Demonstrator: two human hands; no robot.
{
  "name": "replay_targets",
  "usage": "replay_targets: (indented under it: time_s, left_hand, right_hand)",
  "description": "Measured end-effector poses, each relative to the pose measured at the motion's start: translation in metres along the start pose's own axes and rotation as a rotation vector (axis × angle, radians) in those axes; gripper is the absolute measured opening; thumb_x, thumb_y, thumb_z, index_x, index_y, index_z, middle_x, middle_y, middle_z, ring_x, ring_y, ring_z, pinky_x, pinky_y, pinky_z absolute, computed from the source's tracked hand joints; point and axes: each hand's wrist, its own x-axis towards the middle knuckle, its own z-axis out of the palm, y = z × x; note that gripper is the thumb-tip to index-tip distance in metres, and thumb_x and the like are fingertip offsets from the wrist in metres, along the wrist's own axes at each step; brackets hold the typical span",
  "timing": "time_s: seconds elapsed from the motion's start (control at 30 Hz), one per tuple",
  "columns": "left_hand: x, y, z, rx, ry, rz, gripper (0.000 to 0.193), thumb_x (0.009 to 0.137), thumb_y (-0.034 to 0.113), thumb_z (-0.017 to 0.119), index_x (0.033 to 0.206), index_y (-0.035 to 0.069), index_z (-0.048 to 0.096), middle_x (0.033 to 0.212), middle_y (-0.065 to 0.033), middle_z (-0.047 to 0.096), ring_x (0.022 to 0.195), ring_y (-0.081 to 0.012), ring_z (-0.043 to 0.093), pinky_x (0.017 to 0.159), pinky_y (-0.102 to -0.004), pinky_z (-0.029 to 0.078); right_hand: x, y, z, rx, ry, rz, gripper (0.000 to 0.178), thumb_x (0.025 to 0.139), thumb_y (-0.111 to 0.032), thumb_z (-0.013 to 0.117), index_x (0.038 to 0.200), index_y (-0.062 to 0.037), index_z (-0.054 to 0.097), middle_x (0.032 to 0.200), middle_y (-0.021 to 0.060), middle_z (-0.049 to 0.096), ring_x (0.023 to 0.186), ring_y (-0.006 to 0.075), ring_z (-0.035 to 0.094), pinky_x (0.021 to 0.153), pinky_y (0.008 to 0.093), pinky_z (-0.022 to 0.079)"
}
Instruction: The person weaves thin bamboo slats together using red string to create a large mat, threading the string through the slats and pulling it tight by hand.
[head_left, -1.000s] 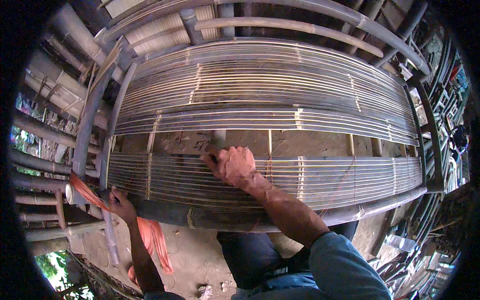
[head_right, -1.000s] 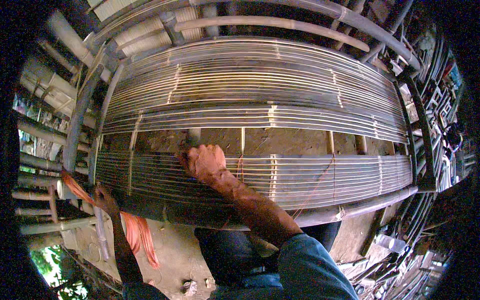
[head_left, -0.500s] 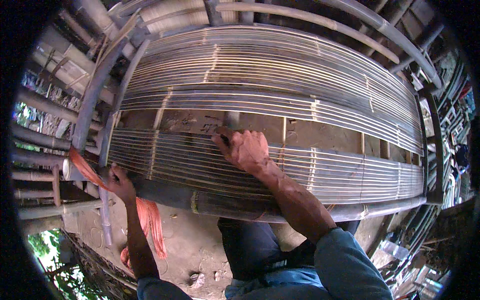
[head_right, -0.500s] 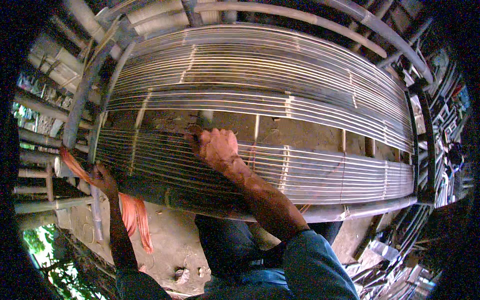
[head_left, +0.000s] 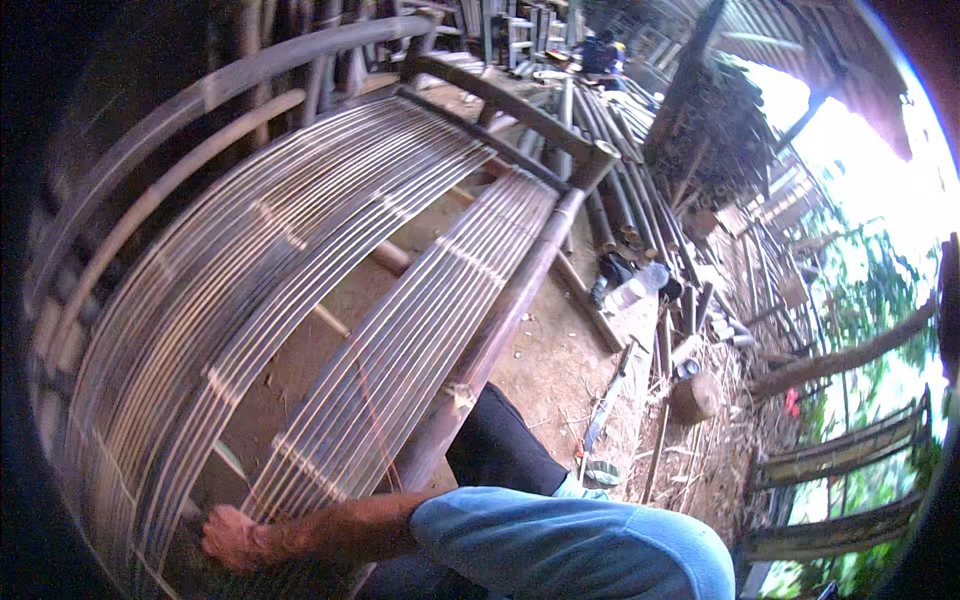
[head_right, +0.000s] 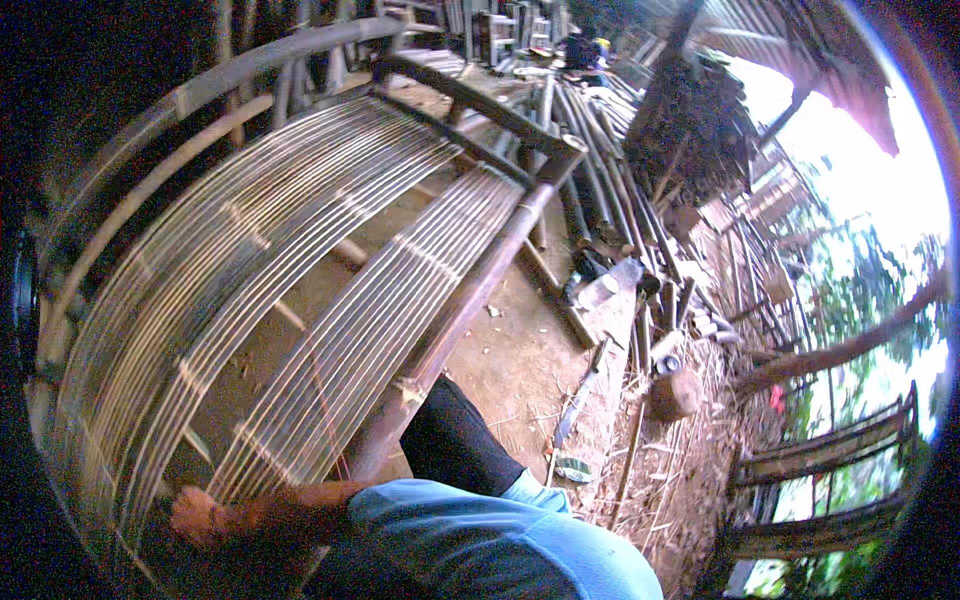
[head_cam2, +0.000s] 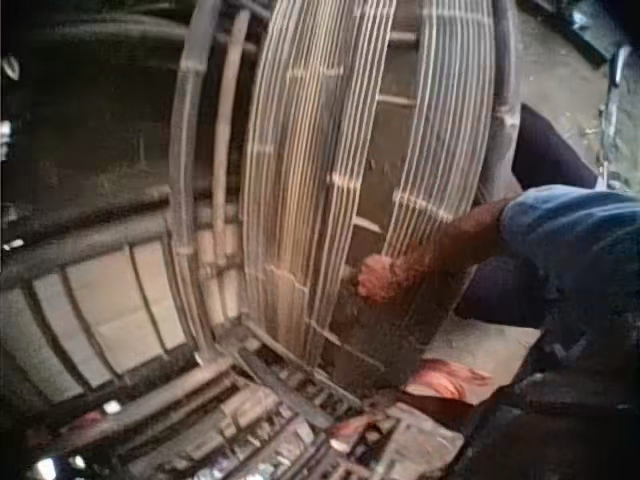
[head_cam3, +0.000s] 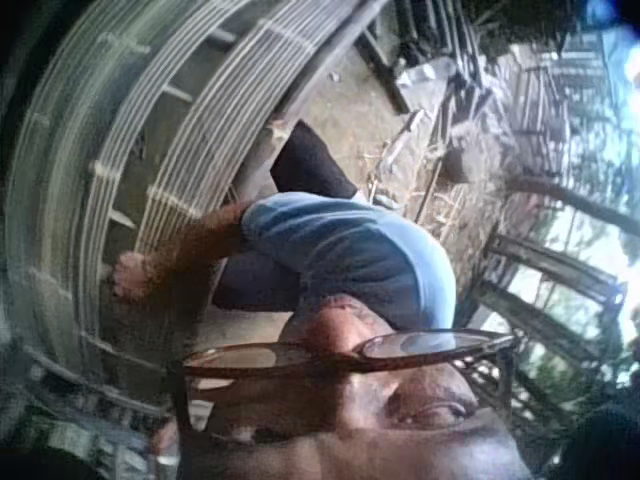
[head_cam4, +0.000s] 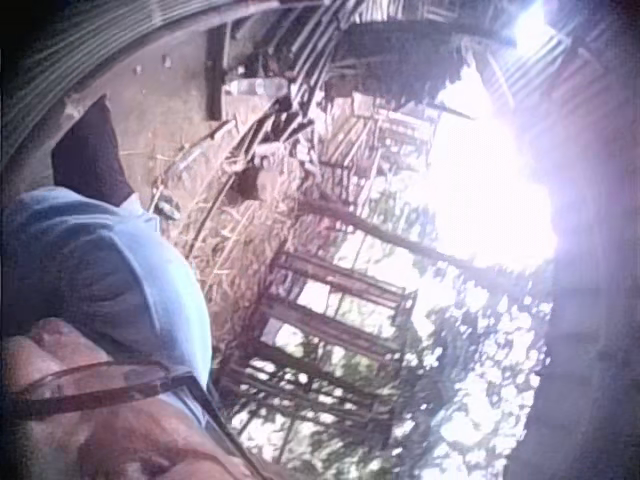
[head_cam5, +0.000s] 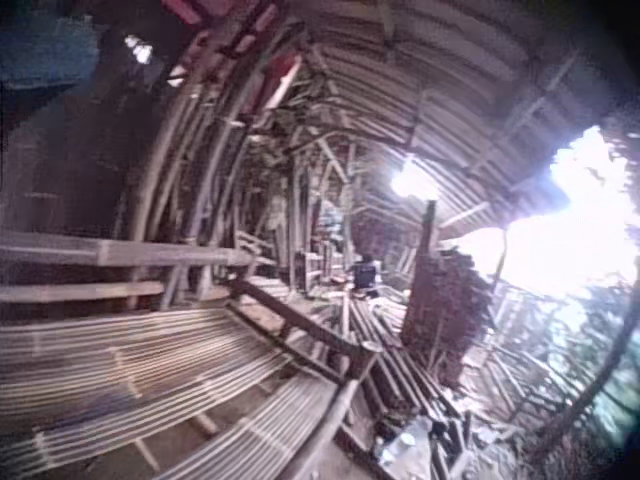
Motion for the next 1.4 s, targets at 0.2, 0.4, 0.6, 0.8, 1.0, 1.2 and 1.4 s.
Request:
replay_targets:
  time_s: [0.2, 0.4, 0.6, 0.8, 1.0, 1.2, 1.4]
  left_hand:
    - [0.009, 0.070, -0.005, -0.017, -0.130, 0.125, 0.028, 0.098, 0.032, 0.063, 0.091, 0.006, 0.072, 0.086, -0.0108, 0.068, 0.077, -0.0230, 0.062, 0.071, -0.0354, 0.051]
    - [0.026, 0.142, -0.023, -0.097, -0.230, 0.324, 0.032, 0.097, 0.038, 0.067, 0.092, 0.008, 0.076, 0.086, -0.0126, 0.071, 0.076, -0.0260, 0.064, 0.069, -0.0378, 0.052]
    - [0.026, 0.179, -0.005, -0.144, -0.291, 0.410, 0.036, 0.095, 0.043, 0.069, 0.090, 0.008, 0.078, 0.086, -0.0134, 0.073, 0.075, -0.0281, 0.066, 0.068, -0.0404, 0.053]
    - [0.023, 0.109, 0.061, -0.066, -0.191, -0.084, 0.039, 0.093, 0.047, 0.069, 0.089, 0.010, 0.080, 0.083, -0.0089, 0.074, 0.077, -0.0292, 0.067, 0.073, -0.0425, 0.054]
    - [0.020, 0.084, 0.068, 0.270, -0.254, -0.068, 0.054, 0.088, 0.058, 0.069, 0.102, 0.007, 0.078, 0.099, -0.0112, 0.073, 0.095, -0.0321, 0.068, 0.089, -0.0526, 0.052]
    - [0.019, 0.066, 0.068, 0.013, -0.424, 0.039, 0.045, 0.097, 0.043, 0.063, 0.113, 0.003, 0.072, 0.107, -0.0140, 0.072, 0.098, -0.0293, 0.067, 0.090, -0.0444, 0.052]
    - [0.019, -0.001, 0.062, -0.265, -0.672, -0.170, 0.043, 0.100, 0.040, 0.062, 0.109, 0.000, 0.072, 0.095, -0.0142, 0.073, 0.085, -0.0257, 0.066, 0.079, -0.0405, 0.052]
  right_hand:
    - [-0.005, 0.015, -0.002, 0.002, 0.056, 0.005, 0.013, 0.079, -0.024, 0.067, 0.077, -0.0132, 0.074, 0.078, 0.0099, 0.073, 0.074, 0.0265, 0.071, 0.064, 0.0426, 0.055]
    - [-0.001, 0.024, -0.005, 0.012, 0.064, 0.004, 0.014, 0.080, -0.024, 0.066, 0.078, -0.0130, 0.075, 0.079, 0.0104, 0.073, 0.074, 0.0270, 0.071, 0.065, 0.0426, 0.056]
    - [0.002, 0.032, -0.014, 0.035, 0.074, 0.002, 0.015, 0.081, -0.024, 0.065, 0.080, -0.0127, 0.075, 0.079, 0.0109, 0.073, 0.075, 0.0274, 0.072, 0.066, 0.0427, 0.056]
    - [0.004, 0.030, -0.010, 0.071, 0.079, -0.009, 0.016, 0.082, -0.024, 0.065, 0.081, -0.0125, 0.076, 0.079, 0.0115, 0.073, 0.075, 0.0278, 0.072, 0.067, 0.0427, 0.057]
    - [-0.005, 0.033, -0.011, 0.096, 0.080, 0.004, 0.017, 0.083, -0.024, 0.064, 0.082, -0.0123, 0.076, 0.080, 0.0120, 0.073, 0.076, 0.0283, 0.072, 0.068, 0.0428, 0.058]
    - [-0.008, 0.037, -0.022, 0.147, 0.040, 0.016, 0.018, 0.084, -0.024, 0.063, 0.084, -0.0121, 0.076, 0.080, 0.0125, 0.073, 0.076, 0.0287, 0.072, 0.069, 0.0428, 0.058]
    - [-0.016, -0.011, -0.078, 0.139, -0.173, 0.022, 0.021, 0.087, -0.026, 0.062, 0.087, -0.0124, 0.077, 0.082, 0.0129, 0.074, 0.080, 0.0292, 0.074, 0.072, 0.0428, 0.059]
